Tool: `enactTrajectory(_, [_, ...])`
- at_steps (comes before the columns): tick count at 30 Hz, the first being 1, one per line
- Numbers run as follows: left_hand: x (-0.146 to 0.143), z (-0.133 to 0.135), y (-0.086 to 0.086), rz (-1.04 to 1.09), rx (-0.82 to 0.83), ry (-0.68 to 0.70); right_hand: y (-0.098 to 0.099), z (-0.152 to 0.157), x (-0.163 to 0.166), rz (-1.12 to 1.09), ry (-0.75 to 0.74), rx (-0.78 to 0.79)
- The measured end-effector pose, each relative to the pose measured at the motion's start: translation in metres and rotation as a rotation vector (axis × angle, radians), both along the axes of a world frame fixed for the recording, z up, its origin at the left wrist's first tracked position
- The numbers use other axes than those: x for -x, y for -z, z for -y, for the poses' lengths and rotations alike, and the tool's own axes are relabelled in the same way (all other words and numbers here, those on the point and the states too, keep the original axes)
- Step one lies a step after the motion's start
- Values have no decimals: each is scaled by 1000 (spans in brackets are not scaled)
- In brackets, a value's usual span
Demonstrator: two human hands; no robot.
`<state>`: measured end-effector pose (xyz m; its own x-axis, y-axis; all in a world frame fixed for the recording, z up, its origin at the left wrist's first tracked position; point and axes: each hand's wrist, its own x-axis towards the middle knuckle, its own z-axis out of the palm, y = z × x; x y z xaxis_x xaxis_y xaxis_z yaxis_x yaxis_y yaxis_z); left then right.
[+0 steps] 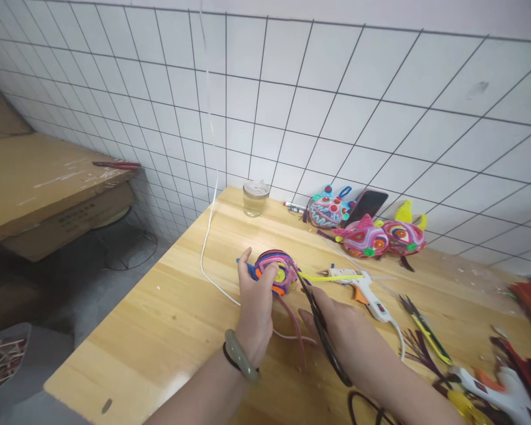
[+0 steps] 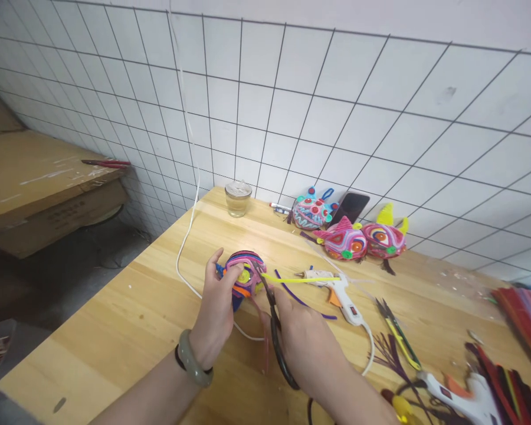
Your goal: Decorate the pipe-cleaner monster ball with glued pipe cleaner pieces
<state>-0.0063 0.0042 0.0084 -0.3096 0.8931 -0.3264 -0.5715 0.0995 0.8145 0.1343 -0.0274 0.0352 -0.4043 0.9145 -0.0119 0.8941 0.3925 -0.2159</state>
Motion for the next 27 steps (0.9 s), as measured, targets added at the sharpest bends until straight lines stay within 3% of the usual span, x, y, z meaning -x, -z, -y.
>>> enactTrajectory(2, [2, -1, -2, 5, 8, -7, -5, 0, -7, -48, 27, 27])
enactTrajectory(5, [6, -2, -5, 41, -7, 17, 2, -3, -32, 71, 151, 47])
enactTrajectory(7, [7, -2, -8, 57, -27, 49, 19, -7, -55, 202, 251, 14])
enactTrajectory(12, [7, 1, -12, 48, -39, 225, 62, -9, -100, 340, 254, -43])
enactTrajectory(14, [5, 4, -13, 39, -33, 302, 60, -6, -101, 332, 241, -44])
enactTrajectory(16, [2, 8, -13, 26, -35, 374, 45, -1, -91, 263, 224, -56])
enactTrajectory(21, [-4, 14, -10, -48, -110, 533, 3, 6, -45, -555, 325, -89])
enactTrajectory(27, [-6, 14, -9, -133, -118, 634, 9, 6, -17, -1196, 343, 432])
